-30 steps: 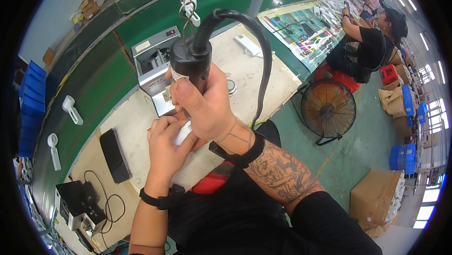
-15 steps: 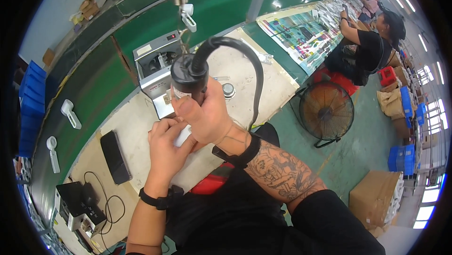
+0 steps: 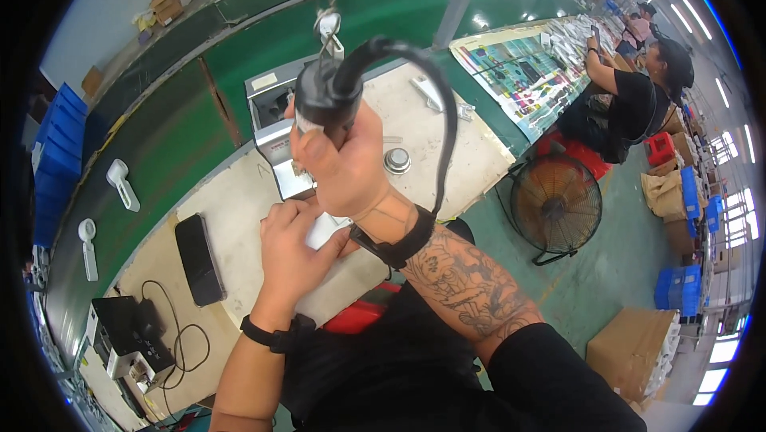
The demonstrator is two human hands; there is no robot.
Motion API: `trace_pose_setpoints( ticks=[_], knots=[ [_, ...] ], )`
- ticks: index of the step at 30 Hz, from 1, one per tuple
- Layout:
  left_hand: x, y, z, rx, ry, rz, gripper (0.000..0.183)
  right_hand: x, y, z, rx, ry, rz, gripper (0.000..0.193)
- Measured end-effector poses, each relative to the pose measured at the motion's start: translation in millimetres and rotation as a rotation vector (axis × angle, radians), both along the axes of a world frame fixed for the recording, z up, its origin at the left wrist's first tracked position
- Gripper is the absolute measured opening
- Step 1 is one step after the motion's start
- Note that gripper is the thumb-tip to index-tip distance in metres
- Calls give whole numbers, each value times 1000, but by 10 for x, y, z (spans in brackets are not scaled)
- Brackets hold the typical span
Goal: Assembling small handheld fans using an electric screwdriver at a factory assembly line.
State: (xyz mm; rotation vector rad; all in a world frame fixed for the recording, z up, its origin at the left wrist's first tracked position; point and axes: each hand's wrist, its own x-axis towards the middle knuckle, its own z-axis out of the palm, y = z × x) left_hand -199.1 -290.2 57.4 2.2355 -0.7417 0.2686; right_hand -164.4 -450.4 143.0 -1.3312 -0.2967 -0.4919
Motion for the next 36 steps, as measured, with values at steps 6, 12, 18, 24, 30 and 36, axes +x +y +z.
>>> trace_pose_setpoints(
  ticks=[6,12,18,24,30,36],
  knots=[
    [-17,-5,10,10,-4,6,47,-147,-42,1,-1,28,6,103],
    [1,-18,-26,14,-27,22,43,-419,-192,51,-24,87,16,106],
    [-26,-36,-10,18,6,19,45,-535,-268,-7,-41,107,13,102],
    [-31,-34,-16,13,-2,10,44,-542,-226,-214,228,5,64,77],
    [-14,-28,-63,24,-39,16,43,-633,-122,-201,43,124,8,96],
    [-82,-42,7,35,-34,1,43,-664,-199,-150,71,116,15,95]
  ],
)
